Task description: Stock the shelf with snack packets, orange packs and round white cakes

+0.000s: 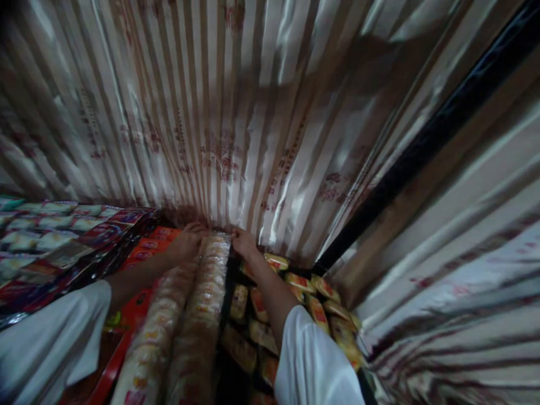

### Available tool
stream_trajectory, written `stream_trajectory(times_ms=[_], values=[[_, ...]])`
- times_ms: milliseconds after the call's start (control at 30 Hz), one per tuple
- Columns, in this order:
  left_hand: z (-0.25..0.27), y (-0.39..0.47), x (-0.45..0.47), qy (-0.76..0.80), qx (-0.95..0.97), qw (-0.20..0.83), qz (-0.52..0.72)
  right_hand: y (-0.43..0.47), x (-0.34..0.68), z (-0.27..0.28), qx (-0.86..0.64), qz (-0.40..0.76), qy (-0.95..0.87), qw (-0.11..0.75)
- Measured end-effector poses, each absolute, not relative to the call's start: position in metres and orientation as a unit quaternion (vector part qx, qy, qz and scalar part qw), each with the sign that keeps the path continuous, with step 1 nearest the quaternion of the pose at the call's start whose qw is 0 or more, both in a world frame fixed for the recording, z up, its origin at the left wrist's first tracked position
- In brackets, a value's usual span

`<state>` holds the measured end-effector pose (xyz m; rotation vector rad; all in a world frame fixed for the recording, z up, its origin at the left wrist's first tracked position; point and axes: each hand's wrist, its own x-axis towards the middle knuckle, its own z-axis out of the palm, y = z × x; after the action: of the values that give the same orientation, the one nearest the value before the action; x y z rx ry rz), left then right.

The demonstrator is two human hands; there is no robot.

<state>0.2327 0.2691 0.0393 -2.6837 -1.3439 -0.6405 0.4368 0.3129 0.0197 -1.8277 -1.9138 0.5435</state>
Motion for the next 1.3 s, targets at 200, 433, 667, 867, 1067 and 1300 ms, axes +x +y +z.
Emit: stream_trajectory(times_ms=[200, 433, 667, 867, 1067, 1300], values=[[0.015, 0.301, 0.231, -0.495, -0.841, 0.005, -0.219, 0.331, 0.431, 0.003, -0.666, 0.22, -0.676, 0.225], [0.008, 0.311, 0.235, -0.541, -0.809, -0.019, -0.231, 0.341, 0.424, -0.003, -0.671, 0.225, -0.658, 0.257], [0.017, 0.307, 0.244, -0.542, -0.822, -0.02, -0.174, 0.341, 0.428, -0.008, -0.662, 0.24, -0.654, 0.275], [0.021, 0.31, 0.255, -0.532, -0.837, -0.002, -0.129, 0.337, 0.437, -0.019, -0.644, 0.281, -0.652, 0.287], [0.019, 0.318, 0.258, -0.586, -0.795, -0.021, -0.155, 0.331, 0.445, -0.019, -0.607, 0.225, -0.66, 0.381], [0.018, 0.315, 0.258, -0.63, -0.756, -0.03, -0.176, 0.319, 0.443, -0.012, -0.617, 0.241, -0.691, 0.29]])
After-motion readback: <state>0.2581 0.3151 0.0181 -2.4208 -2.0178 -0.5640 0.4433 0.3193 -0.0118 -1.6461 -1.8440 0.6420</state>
